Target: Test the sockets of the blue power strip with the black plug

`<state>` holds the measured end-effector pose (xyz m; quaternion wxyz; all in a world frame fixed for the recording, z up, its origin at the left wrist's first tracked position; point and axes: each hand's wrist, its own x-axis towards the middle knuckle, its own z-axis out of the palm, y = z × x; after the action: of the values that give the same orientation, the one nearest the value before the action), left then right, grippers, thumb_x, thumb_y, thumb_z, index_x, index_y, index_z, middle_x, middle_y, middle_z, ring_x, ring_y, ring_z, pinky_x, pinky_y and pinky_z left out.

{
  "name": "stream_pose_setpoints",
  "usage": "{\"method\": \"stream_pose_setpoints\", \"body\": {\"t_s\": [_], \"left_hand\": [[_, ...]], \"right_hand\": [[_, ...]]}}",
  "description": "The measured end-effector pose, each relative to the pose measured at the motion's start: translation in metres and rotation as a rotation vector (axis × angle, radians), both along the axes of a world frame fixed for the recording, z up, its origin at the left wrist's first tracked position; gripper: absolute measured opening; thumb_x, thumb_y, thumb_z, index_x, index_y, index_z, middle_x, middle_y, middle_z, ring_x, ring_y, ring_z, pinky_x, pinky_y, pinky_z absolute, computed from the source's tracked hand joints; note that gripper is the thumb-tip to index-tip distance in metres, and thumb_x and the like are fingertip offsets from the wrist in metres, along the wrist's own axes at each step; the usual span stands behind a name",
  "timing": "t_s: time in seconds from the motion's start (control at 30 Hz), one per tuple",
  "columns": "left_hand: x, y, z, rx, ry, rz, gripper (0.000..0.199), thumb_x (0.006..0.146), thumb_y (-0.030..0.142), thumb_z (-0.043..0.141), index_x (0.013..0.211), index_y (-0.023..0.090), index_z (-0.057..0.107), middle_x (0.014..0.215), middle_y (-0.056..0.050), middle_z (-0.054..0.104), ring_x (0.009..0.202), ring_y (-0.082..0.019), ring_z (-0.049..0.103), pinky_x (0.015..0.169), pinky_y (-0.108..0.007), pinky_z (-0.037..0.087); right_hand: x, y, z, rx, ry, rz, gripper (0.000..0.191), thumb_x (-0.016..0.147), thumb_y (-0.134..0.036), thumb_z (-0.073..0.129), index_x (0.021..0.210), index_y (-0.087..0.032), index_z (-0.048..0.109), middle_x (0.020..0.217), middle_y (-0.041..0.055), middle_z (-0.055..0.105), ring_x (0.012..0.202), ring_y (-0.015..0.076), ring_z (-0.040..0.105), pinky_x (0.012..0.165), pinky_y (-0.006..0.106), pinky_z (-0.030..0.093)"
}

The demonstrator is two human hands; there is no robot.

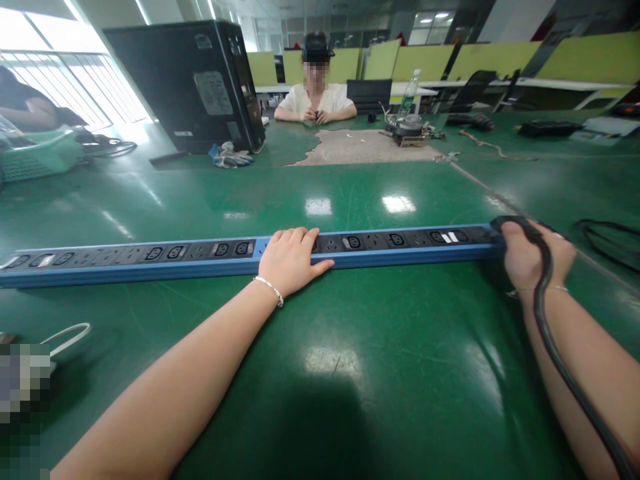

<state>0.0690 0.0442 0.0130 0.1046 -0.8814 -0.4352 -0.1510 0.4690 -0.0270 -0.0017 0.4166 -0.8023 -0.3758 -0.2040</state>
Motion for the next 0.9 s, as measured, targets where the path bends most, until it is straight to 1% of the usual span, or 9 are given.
{"method": "stream_pose_setpoints", "body": {"t_s": [0.3,0.43,0.57,0.77,0.9], "left_hand": [[-0.0004,-0.0001,0.0001,-0.005,0.005,0.002,0.068,0.083,0.064,0.040,0.129,0.014,0.045,0.118,-0.013,0.057,0.110,-0.028,0.051,0.096,-0.040,0.034],[-0.0004,-0.0002,0.0003,0.007,0.006,-0.001,0.068,0.083,0.064,0.040,0.129,0.014,0.045,0.118,-0.013,0.057,0.109,-0.028,0.051,0.095,-0.040,0.034],[-0.0001,-0.0005,0.0005,0.006,0.008,0.005,0.068,0.083,0.064,0.040,0.129,0.015,0.045,0.118,-0.013,0.058,0.109,-0.028,0.051,0.095,-0.040,0.034],[0.0004,-0.0007,0.0010,-0.003,-0.001,0.002,0.068,0.082,0.064,0.041,0.128,0.014,0.046,0.117,-0.013,0.058,0.109,-0.028,0.051,0.096,-0.040,0.034],[0.0005,-0.0005,0.0006,-0.008,-0.002,0.005,0.068,0.082,0.064,0.041,0.129,0.014,0.045,0.117,-0.013,0.058,0.109,-0.028,0.051,0.096,-0.040,0.034]], "right_hand": [[-0.0058,-0.0019,0.0039,0.057,0.121,0.030,0.038,0.073,-0.037,0.054,0.096,-0.012,0.072,0.085,0.0091,0.071,0.091,0.0282,0.065,0.083,0.041,0.048],[-0.0061,-0.0028,0.0038,0.063,0.098,0.060,0.039,0.074,-0.038,0.054,0.098,-0.012,0.072,0.090,0.0102,0.071,0.095,0.0281,0.064,0.087,0.040,0.047],[-0.0064,-0.0024,0.0017,0.053,0.045,0.065,0.039,0.075,-0.040,0.055,0.100,-0.016,0.072,0.095,0.0090,0.071,0.096,0.0270,0.064,0.087,0.040,0.047],[-0.0095,0.0001,0.0000,0.029,0.016,0.107,0.041,0.074,-0.042,0.054,0.100,-0.015,0.072,0.094,0.0091,0.071,0.094,0.0258,0.064,0.087,0.038,0.047],[-0.0102,0.0000,0.0010,0.027,0.004,0.094,0.043,0.073,-0.043,0.054,0.099,-0.015,0.072,0.092,0.0098,0.071,0.093,0.0268,0.064,0.086,0.038,0.047]]}}
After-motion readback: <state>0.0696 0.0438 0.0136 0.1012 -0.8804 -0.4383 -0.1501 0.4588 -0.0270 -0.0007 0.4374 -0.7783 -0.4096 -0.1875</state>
